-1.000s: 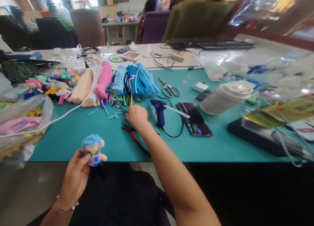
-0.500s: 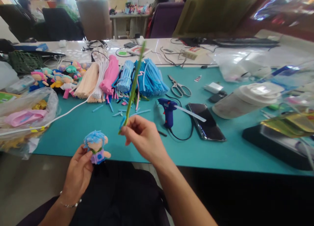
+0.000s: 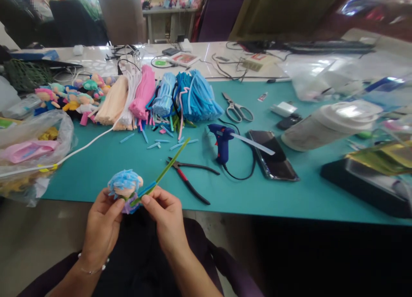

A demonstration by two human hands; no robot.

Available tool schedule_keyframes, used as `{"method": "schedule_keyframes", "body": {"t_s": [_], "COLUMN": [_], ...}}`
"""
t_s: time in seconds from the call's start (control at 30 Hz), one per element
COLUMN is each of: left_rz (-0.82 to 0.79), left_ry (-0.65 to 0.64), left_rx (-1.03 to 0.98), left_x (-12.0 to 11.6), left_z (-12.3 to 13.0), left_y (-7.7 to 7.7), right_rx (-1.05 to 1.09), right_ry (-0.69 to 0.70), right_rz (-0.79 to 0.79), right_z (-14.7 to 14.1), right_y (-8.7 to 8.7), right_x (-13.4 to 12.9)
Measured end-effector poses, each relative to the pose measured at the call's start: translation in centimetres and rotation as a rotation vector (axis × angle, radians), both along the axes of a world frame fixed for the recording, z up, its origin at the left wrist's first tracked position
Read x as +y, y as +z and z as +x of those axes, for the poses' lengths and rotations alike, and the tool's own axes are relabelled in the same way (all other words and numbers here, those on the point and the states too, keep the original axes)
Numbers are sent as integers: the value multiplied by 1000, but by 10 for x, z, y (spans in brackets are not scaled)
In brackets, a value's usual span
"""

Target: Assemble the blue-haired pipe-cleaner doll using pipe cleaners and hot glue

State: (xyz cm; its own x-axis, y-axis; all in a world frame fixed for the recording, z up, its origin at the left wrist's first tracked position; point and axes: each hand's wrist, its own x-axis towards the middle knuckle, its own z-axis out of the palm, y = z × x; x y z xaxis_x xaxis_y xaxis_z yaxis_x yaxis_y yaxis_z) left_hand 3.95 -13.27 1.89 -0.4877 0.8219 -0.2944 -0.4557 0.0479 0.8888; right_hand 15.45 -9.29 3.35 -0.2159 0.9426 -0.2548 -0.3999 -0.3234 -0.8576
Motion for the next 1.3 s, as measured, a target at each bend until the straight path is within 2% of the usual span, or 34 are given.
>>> {"method": "schedule_keyframes", "body": {"t_s": [0.4, 0.6, 0.73, 1.0, 1.3], "left_rz": [38, 35, 40, 20, 1], "left_ry": [-23, -80, -96, -62, 28], "left_rx": [-4, 26, 30, 19, 89], "left_x": [2, 1, 0, 2, 4], "left_z": [-1, -5, -7, -7, -6], "left_y": [4, -4, -7, -9, -11], "right_rx": [67, 94, 103, 89, 114], "right_ry": [3, -9, -22, -13, 78], "right_rz": [-112, -130, -146, -151, -131], "right_z": [-9, -12, -14, -13, -12], "right_y": [-1, -10, -10, -2, -4], "right_x": [3, 5, 5, 1, 7]}}
